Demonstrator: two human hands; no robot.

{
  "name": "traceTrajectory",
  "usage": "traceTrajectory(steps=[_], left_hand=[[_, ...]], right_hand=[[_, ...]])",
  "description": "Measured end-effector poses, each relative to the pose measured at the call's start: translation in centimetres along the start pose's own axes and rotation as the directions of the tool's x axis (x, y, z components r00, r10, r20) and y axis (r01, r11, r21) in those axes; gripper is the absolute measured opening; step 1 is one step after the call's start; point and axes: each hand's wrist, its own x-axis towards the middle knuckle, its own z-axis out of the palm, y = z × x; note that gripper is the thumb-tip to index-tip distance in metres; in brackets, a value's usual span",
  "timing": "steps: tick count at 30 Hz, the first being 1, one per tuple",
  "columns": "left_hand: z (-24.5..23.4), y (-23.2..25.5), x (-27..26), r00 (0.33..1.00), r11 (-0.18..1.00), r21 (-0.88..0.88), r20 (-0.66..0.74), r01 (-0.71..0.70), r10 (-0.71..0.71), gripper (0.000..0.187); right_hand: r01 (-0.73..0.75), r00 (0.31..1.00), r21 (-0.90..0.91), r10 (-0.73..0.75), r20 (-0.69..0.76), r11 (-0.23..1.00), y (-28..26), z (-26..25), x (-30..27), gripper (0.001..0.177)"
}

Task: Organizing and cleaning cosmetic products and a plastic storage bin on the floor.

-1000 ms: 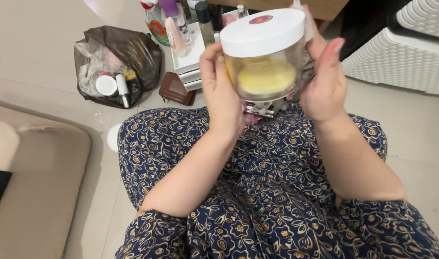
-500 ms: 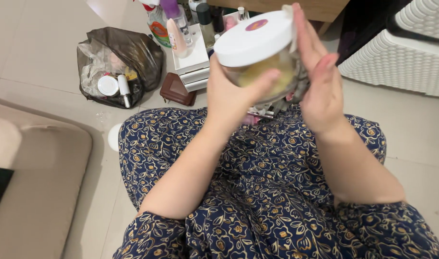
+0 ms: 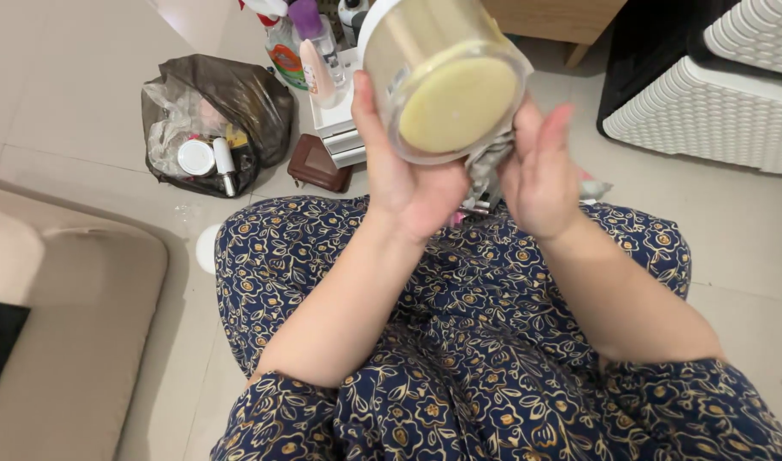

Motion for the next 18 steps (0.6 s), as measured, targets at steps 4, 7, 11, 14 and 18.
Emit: traceTrajectory(steps=[4,7,11,14,18], left_hand=[[0.9,-0.5,-0.4,0.997,0.999,0.006,-0.052,-0.051,0.052,0.094],[2.3,-0.3,-0.8,0.981,0.994,0.014,-0.161,-0.106,0.107,0.090],[2.4,0.0,-1.1,0.980,0.993,-0.029,-0.162,-0.119,0.112,0.086],[2.4,0.1,-1.4,0.984,0.992,-0.038,-0.137,-0.118,0.112,0.087],[2.6,0.2,-1.8,0.987,0.994,-0.044,-0.128,-0.104,0.098,0.089]], right_hand=[[0.100,0.995,-0.233,-0.095,0.030,0.967,1.4,0.2,-0.9,0.076],[0.158,0.988,-0.441,-0.142,0.067,0.884,1.2,1.2,-1.4,0.064],[0.170,0.984,-0.697,-0.162,0.077,0.697,0.8,1.7,-1.9,0.053],[0.160,0.984,-0.726,-0.168,0.063,0.668,0.0,2.6,-2.2,0.052],[0.156,0.985,-0.739,-0.163,0.063,0.655,0.2,2.5,-2.6,0.049]])
